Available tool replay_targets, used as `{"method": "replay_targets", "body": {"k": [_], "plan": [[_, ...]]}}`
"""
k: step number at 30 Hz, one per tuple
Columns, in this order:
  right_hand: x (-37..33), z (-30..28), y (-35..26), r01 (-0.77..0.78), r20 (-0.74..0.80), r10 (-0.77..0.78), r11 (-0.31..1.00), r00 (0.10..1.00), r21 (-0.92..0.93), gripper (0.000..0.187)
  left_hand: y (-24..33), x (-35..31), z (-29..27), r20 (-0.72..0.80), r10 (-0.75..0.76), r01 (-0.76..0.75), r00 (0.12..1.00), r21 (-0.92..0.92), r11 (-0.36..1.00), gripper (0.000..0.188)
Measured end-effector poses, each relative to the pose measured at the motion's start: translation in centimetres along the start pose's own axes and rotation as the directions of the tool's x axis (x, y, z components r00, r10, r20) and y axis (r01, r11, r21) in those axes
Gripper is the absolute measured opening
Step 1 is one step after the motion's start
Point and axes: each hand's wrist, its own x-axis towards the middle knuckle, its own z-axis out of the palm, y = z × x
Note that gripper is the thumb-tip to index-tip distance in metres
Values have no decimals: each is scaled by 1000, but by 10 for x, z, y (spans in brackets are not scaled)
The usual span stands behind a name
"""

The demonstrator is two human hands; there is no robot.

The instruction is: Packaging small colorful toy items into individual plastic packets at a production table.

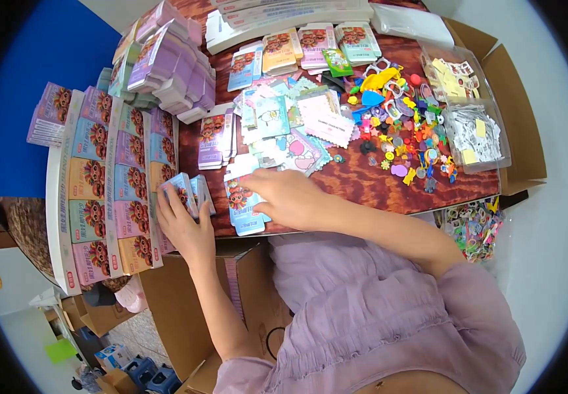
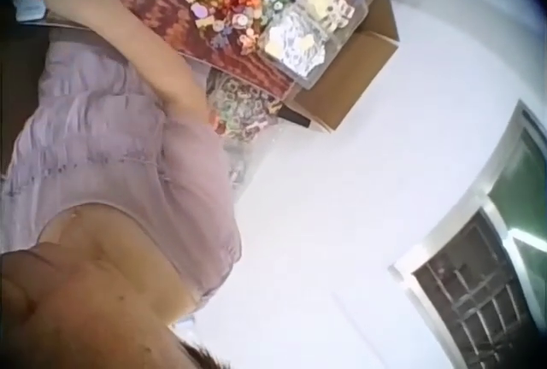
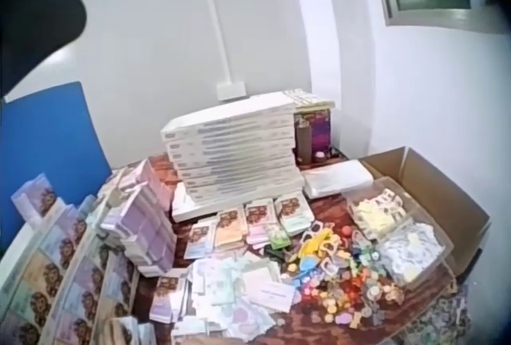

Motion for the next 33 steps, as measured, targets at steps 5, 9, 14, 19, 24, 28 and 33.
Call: {"method": "replay_targets", "body": {"k": [5,9,14,19,24,28,33], "plan": [[33,57,15,-56,10,63,939,998,-339,57,34,-16,-29,-114,-2,-9,994,-95,995,65],[37,51,19,-53,-18,50,946,999,-319,43,61,-30,-43,-76,5,-27,997,-287,958,65],[-4,-12,-8,85,-186,-65,991,980,100,16,79,-46,-50,162,-57,147,985,-616,774,73],[-68,-55,-30,143,-90,-134,983,987,110,16,81,-55,-12,534,537,653,653,-756,-41,84],[-104,-80,-13,39,-270,12,982,963,186,14,130,-73,10,615,468,753,635,-628,-197,50],[-129,-80,12,29,-373,184,867,910,498,22,164,-71,17,574,455,726,681,-607,-321,50],[-147,-82,16,-147,-87,433,477,897,866,23,176,-81,34,512,560,742,652,-583,-331,48]]}}
